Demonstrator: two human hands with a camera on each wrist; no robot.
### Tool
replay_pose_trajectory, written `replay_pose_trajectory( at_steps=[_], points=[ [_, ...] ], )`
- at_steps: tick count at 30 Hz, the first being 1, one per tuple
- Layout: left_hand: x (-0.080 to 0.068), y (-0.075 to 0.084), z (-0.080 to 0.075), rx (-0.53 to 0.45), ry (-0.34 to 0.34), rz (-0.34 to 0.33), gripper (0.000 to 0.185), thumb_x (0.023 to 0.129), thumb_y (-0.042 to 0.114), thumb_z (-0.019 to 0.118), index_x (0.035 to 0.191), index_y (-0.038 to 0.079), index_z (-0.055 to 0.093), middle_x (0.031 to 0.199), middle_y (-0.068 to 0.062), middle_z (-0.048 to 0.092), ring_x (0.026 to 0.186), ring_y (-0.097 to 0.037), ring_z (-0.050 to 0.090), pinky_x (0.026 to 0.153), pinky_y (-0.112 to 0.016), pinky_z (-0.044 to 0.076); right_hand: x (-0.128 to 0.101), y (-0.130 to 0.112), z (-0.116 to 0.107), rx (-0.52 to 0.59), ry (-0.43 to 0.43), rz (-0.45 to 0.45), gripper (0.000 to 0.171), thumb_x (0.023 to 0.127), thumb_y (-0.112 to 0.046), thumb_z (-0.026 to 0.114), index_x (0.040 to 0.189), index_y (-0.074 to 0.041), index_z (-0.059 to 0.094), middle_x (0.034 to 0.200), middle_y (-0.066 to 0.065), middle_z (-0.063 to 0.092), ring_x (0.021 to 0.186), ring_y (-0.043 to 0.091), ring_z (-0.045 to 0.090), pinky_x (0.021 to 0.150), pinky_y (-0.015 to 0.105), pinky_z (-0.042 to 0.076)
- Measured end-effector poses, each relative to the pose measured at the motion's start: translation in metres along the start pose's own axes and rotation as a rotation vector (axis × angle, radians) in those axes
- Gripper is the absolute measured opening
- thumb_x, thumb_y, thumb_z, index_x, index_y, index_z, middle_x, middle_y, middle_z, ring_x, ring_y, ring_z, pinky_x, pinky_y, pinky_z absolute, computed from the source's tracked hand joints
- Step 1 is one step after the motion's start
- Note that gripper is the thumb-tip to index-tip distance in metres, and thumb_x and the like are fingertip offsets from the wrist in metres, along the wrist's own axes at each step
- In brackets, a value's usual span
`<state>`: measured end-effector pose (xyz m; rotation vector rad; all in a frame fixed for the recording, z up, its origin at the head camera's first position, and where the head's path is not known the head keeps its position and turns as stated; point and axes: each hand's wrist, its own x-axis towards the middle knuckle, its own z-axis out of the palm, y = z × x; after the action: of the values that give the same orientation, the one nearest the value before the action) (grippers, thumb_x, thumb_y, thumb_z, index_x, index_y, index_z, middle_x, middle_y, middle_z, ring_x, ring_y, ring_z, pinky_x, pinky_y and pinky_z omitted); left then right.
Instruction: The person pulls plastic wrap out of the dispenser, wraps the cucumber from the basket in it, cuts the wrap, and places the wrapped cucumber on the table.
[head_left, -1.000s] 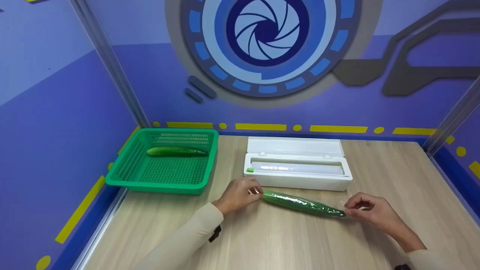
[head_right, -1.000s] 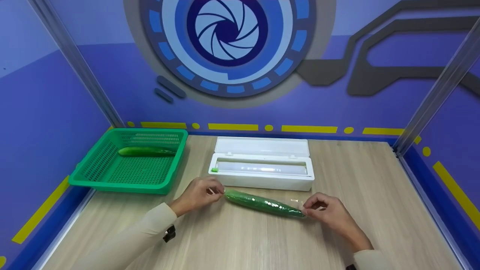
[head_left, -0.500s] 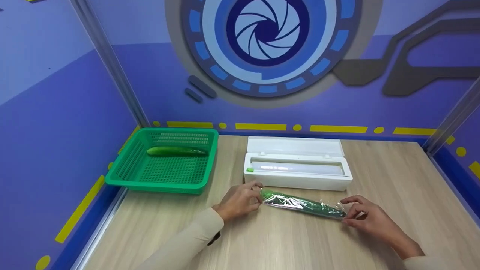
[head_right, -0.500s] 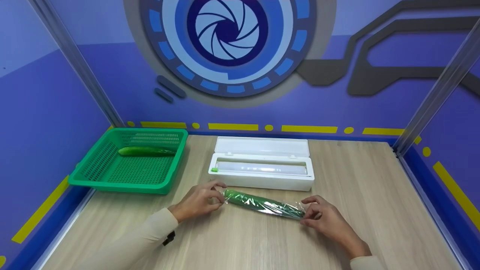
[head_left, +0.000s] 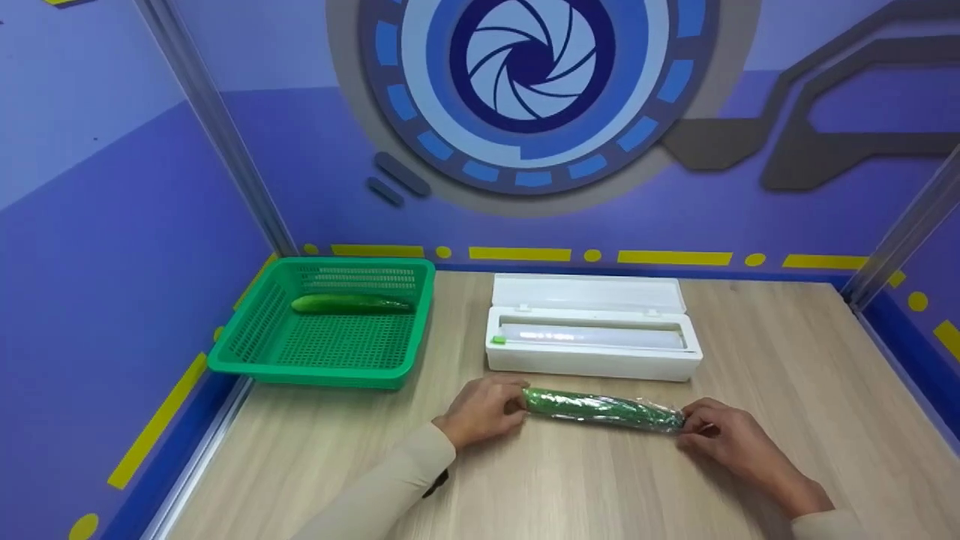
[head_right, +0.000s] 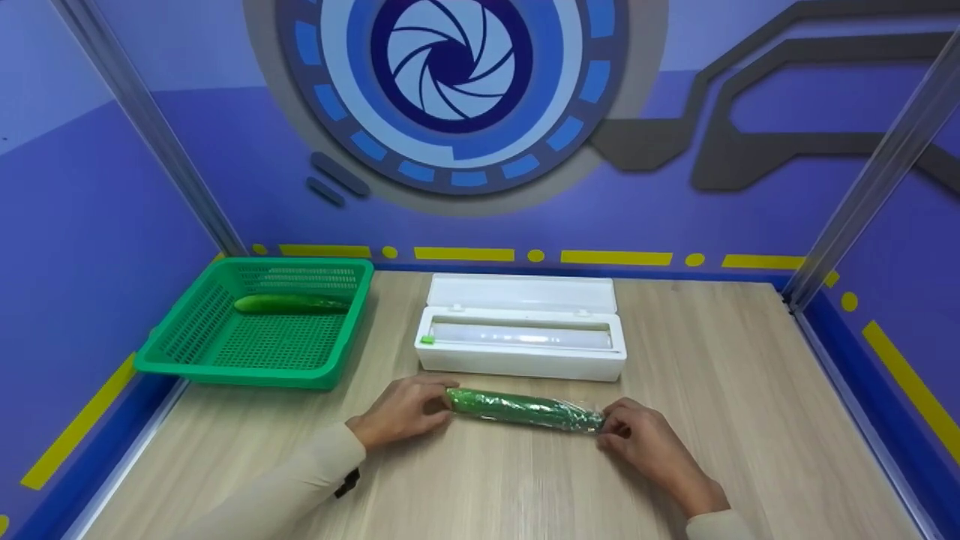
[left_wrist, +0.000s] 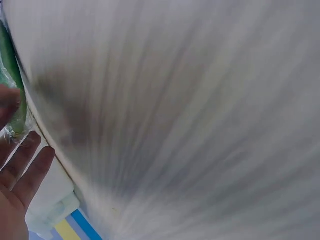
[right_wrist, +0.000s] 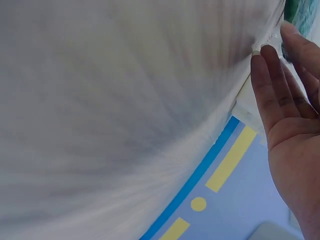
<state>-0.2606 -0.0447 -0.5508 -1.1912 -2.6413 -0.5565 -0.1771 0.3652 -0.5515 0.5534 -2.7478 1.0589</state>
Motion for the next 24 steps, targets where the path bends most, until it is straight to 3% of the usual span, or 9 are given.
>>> replay_pose_trajectory(
  at_steps=[5,8,12,17,20,24],
  points=[
    [0.001,0.001,0.004,-0.082,0.018,-0.086,0.018,0.098,0.031,0.079,0.103,0.014,0.077,0.097,0.006,0.076,0.092,-0.007,0.069,0.083,-0.03,0.057,0.003,-0.005,0.001,-0.051,0.043,0.038,0.015,0.09,-0.013,0.087,0.083,-0.021,0.076,0.104,-0.004,0.073,0.091,0.005,0.066,0.075,0.026,0.057],
    [0.002,0.002,0.008,-0.12,0.035,-0.133,0.016,0.095,0.027,0.083,0.096,0.014,0.075,0.087,0.009,0.072,0.081,-0.002,0.063,0.075,-0.025,0.054,0.007,-0.008,0.002,-0.081,0.077,0.081,0.019,0.09,-0.013,0.087,0.08,-0.021,0.072,0.092,-0.01,0.07,0.082,0.004,0.06,0.07,0.024,0.052],
    [0.003,0.004,0.012,-0.153,0.067,-0.168,0.02,0.089,0.016,0.089,0.083,0.015,0.07,0.081,0.01,0.067,0.075,0.001,0.054,0.068,-0.019,0.047,0.01,-0.011,0.006,-0.049,0.117,0.121,0.031,0.084,-0.005,0.09,0.09,-0.015,0.062,0.083,-0.009,0.066,0.076,0.004,0.059,0.066,0.024,0.051],
    [0.002,0.005,0.015,-0.177,0.123,-0.199,0.027,0.085,0.007,0.09,0.086,0.015,0.065,0.081,0.008,0.067,0.073,0.0,0.053,0.065,-0.019,0.046,0.015,-0.01,0.011,-0.025,0.132,0.101,0.05,0.079,0.008,0.09,0.119,-0.004,0.062,0.091,-0.004,0.068,0.082,0.008,0.068,0.071,0.028,0.058],
    [0.002,0.005,0.015,-0.196,0.131,-0.227,0.033,0.085,0.006,0.09,0.095,0.015,0.06,0.086,0.006,0.067,0.075,-0.003,0.054,0.067,-0.022,0.048,0.015,-0.009,0.011,-0.069,0.105,0.072,0.061,0.081,0.009,0.087,0.135,-0.006,0.064,0.097,-0.006,0.067,0.087,0.009,0.067,0.076,0.029,0.059],
    [0.002,0.007,0.013,-0.248,0.096,-0.264,0.036,0.087,0.011,0.089,0.111,0.012,0.061,0.098,0.002,0.071,0.085,-0.008,0.063,0.076,-0.028,0.054,0.013,-0.007,0.008,-0.106,0.075,0.056,0.039,0.085,-0.002,0.088,0.12,-0.014,0.076,0.1,-0.012,0.067,0.089,0.006,0.063,0.079,0.027,0.056]
  ],
)
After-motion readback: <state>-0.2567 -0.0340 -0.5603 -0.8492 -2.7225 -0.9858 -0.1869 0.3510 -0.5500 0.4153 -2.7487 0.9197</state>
